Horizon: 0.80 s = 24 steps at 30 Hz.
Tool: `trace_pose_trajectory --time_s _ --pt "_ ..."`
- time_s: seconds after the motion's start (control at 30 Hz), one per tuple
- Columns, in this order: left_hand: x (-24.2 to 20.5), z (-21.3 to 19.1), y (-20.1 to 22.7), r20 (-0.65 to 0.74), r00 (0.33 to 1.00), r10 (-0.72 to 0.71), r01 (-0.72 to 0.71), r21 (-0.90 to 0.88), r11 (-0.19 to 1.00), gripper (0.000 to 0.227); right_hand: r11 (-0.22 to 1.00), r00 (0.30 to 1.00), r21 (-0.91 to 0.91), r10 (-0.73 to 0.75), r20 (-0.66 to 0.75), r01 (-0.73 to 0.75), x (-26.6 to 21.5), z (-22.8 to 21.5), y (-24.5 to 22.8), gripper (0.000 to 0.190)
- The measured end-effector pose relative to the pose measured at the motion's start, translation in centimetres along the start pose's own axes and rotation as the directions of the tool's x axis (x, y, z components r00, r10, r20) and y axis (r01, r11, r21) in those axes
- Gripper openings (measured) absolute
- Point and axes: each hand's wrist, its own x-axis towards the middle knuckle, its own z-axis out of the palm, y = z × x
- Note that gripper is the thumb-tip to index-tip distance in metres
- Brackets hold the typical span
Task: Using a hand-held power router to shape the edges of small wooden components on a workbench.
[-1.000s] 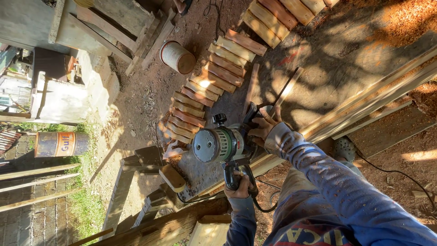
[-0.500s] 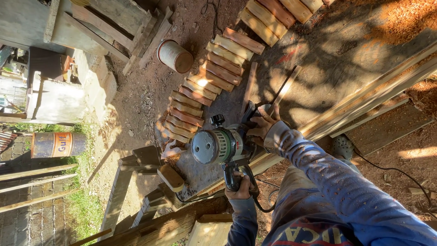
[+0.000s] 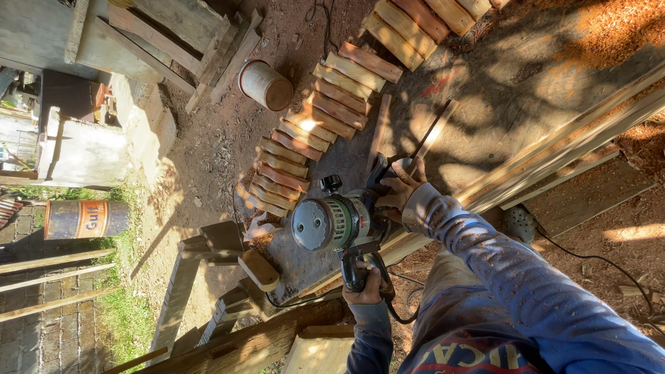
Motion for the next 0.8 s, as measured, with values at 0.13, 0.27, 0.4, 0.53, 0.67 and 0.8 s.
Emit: trace_pose_trajectory --time_s 0.13,0.27,0.4,0.53,0.67,0.8 --pt "-0.2 0.4 0.7 0.008 1.000 0.003 -0.003 -0.013 1.000 0.029 1.000 1.000 -0.005 -0.011 0.008 0.011 0.3 1.4 0.7 0.033" --pt "-0.3 0.5 0.6 0.000 1.000 -0.014 0.014 -0.036 0.999 0.029 0.999 0.999 -0.016 -0.029 -0.042 0.029 0.2 1.6 0.9 0.033" --pt "-0.5 0.9 1.5 0.001 1.000 -0.001 0.001 -0.059 0.998 0.030 1.000 1.000 -0.005 -0.027 -0.008 0.027 0.1 1.4 1.0 0.033" --pt "0.1 1.0 5.7 -0.112 0.993 -0.024 0.025 0.010 1.000 0.032 0.998 0.998 -0.017 -0.056 0.004 0.056 -0.1 1.0 1.5 0.035" --pt "3.4 -3.2 7.7 -0.201 0.974 -0.102 0.127 0.120 0.985 0.047 0.994 0.973 -0.089 -0.036 0.230 0.058 -0.1 -3.6 0.2 0.035" --pt "5.6 -6.7 10.8 -0.078 0.996 -0.042 0.054 0.152 0.987 0.037 0.987 0.979 -0.098 -0.110 0.172 0.128 -0.6 -1.9 1.9 0.052"
